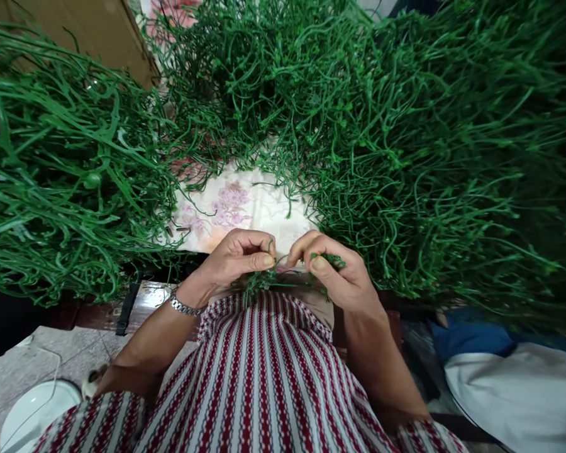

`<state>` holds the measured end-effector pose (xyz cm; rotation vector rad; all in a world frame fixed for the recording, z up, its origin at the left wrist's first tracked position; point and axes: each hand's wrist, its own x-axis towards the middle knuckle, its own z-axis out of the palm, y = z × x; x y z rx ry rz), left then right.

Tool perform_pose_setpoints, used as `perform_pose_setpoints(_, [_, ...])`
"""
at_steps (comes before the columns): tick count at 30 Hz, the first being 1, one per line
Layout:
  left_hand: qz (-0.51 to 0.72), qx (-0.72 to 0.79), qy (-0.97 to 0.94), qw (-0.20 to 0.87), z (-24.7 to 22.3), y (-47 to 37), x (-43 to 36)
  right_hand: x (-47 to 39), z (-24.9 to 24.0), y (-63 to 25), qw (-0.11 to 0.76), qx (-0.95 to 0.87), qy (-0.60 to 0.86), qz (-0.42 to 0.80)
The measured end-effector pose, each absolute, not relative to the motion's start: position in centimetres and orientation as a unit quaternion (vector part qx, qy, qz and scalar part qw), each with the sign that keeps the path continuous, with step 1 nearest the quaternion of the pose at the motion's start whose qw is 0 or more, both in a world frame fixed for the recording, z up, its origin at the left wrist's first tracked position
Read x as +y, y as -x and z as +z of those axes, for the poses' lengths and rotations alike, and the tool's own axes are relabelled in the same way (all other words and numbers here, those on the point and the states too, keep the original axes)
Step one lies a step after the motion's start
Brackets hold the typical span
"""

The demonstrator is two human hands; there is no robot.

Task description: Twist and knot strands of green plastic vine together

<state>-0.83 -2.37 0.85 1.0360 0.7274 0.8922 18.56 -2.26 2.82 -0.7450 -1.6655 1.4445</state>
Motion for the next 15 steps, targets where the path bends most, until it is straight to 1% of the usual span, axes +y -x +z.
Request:
perform_pose_setpoints(5, [0.408,0.358,-0.483,0.687,1.4,0.6,-2.2,-2.5,1.4,-17.2,0.357,-0.703,0.375,0.487])
perform_pose_setpoints(9, [0.412,0.39,-0.459,0.683,1.6,0.6,-2.0,-3.0,0.6,-16.8,0.356,-0.718,0.405,0.441])
perform_pose_setpoints(15, [0.466,0.405,-0.437,0.655,1.8,0.2,-2.2,-3.2,0.5,-16.7,0.363,-0.727,0.416,0.409])
